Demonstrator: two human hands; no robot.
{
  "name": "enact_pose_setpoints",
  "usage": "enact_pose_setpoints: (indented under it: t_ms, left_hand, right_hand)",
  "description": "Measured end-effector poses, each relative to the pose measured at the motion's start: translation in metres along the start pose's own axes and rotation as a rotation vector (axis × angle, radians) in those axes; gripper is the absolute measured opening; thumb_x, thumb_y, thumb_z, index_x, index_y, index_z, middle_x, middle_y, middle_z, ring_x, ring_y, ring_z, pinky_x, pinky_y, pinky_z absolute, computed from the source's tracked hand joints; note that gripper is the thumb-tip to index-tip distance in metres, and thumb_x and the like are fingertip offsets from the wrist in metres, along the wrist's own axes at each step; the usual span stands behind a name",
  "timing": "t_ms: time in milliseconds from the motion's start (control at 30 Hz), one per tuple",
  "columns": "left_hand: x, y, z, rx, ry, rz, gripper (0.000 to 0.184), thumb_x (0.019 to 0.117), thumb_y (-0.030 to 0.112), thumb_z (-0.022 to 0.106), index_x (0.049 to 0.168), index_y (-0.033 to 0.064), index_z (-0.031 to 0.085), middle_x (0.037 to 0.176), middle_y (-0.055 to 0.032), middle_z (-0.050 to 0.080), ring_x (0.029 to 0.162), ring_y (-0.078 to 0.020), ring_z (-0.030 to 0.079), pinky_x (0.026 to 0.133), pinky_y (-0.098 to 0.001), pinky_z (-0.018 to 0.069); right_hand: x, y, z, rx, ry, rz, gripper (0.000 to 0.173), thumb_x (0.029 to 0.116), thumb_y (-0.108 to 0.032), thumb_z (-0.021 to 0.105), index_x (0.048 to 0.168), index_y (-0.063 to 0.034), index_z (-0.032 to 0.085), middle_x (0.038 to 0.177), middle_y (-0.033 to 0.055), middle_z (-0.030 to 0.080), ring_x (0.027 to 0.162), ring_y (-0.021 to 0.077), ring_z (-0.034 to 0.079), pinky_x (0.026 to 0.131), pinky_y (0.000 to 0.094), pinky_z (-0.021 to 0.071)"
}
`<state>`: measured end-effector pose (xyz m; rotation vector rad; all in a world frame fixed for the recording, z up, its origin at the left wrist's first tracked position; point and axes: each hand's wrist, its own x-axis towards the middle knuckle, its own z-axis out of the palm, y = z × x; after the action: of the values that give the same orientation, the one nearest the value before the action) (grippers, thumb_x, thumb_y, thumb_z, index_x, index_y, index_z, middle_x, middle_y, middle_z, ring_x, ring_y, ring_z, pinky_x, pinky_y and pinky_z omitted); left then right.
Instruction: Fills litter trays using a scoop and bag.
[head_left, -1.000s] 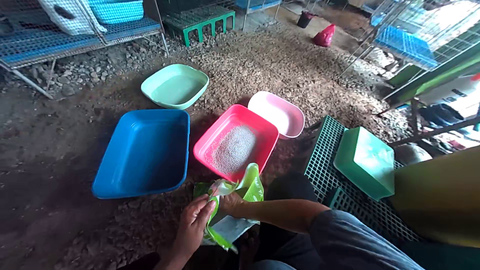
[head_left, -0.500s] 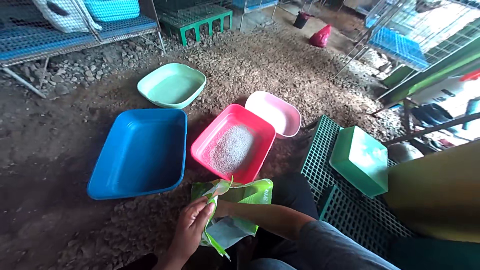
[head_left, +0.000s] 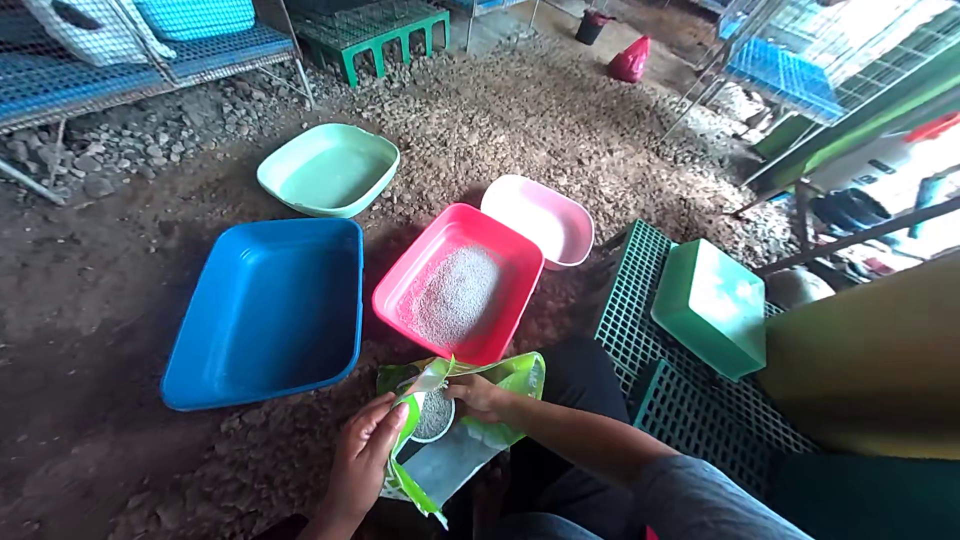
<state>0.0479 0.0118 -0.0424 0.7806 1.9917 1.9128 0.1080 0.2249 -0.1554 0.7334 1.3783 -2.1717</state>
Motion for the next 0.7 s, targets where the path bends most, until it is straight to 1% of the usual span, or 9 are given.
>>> enact_pose_setpoints:
  t_ms: [100, 200, 267, 333, 400, 533, 600, 700]
  left_hand:
    - [0.001, 0.001, 0.0, -0.002, 0.008, -0.012, 0.035, 0.1017, 0.022, 0.049, 0.077, 0.0109, 0.072, 0.086, 0.0081, 0.07, 0.089, 0.0019, 0.065, 0.085, -0.0184, 0.0543]
    - [0.002, 0.001, 0.0, -0.007, 0.016, -0.042, 0.034, 0.1017, 0.021, 0.049, 0.077, 0.0119, 0.071, 0.083, 0.0093, 0.068, 0.084, 0.0025, 0.064, 0.081, -0.0175, 0.0538]
    - [0.003, 0.001, -0.001, -0.015, 0.032, -0.066, 0.033, 0.1012, 0.02, 0.049, 0.078, 0.0124, 0.07, 0.082, 0.0097, 0.067, 0.082, 0.0023, 0.063, 0.079, -0.0177, 0.0537]
    - [0.004, 0.001, -0.002, -0.039, 0.051, -0.092, 0.031, 0.1007, 0.017, 0.048, 0.081, 0.0119, 0.072, 0.084, 0.0088, 0.069, 0.084, 0.0007, 0.065, 0.081, -0.0194, 0.0548]
    - [0.006, 0.0, -0.003, -0.074, 0.062, -0.121, 0.031, 0.1007, 0.016, 0.047, 0.086, 0.0108, 0.074, 0.089, 0.0071, 0.072, 0.088, -0.0014, 0.068, 0.085, -0.022, 0.0563]
    - [0.009, 0.004, -0.005, -0.136, 0.124, -0.207, 0.029, 0.1, 0.013, 0.047, 0.086, 0.0148, 0.072, 0.083, 0.012, 0.07, 0.08, 0.0025, 0.066, 0.078, -0.0192, 0.056]
    - [0.012, 0.007, -0.006, -0.164, 0.156, -0.242, 0.029, 0.0996, 0.012, 0.046, 0.085, 0.0156, 0.071, 0.08, 0.0132, 0.07, 0.078, 0.0036, 0.066, 0.076, -0.0183, 0.0561]
    - [0.017, 0.007, -0.009, -0.214, 0.206, -0.284, 0.03, 0.0996, 0.01, 0.046, 0.085, 0.0142, 0.072, 0.08, 0.0112, 0.071, 0.077, 0.0018, 0.067, 0.076, -0.0197, 0.0574]
  right_hand:
    - [-0.015, -0.012, 0.001, -0.134, 0.033, -0.043, 0.042, 0.1012, -0.004, 0.056, 0.142, 0.0, 0.049, 0.122, 0.017, 0.063, 0.096, 0.0215, 0.067, 0.08, 0.0404, 0.0592]
    - [-0.034, -0.024, 0.001, -0.189, 0.061, -0.027, 0.045, 0.1012, -0.005, 0.057, 0.145, -0.0012, 0.048, 0.128, 0.0192, 0.061, 0.1, 0.0242, 0.067, 0.081, 0.0419, 0.0587]
    - [-0.05, -0.033, 0.001, -0.192, 0.063, -0.021, 0.045, 0.1011, -0.004, 0.056, 0.145, -0.0019, 0.048, 0.131, 0.0192, 0.06, 0.106, 0.0266, 0.067, 0.083, 0.0449, 0.0593]
    - [-0.067, -0.042, 0.002, -0.186, 0.05, -0.021, 0.043, 0.1016, -0.002, 0.055, 0.144, -0.0027, 0.049, 0.13, 0.0167, 0.062, 0.105, 0.0247, 0.068, 0.081, 0.0441, 0.0605]
    - [-0.082, -0.051, 0.002, -0.186, 0.03, -0.022, 0.042, 0.1011, -0.003, 0.054, 0.143, -0.0034, 0.05, 0.127, 0.0137, 0.064, 0.101, 0.0209, 0.069, 0.077, 0.0401, 0.0608]
    - [-0.106, -0.07, -0.001, -0.184, -0.021, -0.049, 0.043, 0.0989, -0.007, 0.056, 0.141, -0.0041, 0.051, 0.12, 0.0093, 0.068, 0.096, 0.0169, 0.071, 0.077, 0.0358, 0.062]
    - [-0.116, -0.084, -0.001, -0.186, -0.043, -0.049, 0.041, 0.0991, -0.008, 0.055, 0.14, -0.0052, 0.051, 0.121, 0.0081, 0.068, 0.097, 0.0167, 0.072, 0.077, 0.0357, 0.0624]
    - [-0.129, -0.108, 0.005, -0.19, -0.062, -0.051, 0.042, 0.0976, -0.009, 0.056, 0.139, -0.0068, 0.053, 0.119, 0.0066, 0.07, 0.097, 0.0173, 0.073, 0.077, 0.0367, 0.0634]
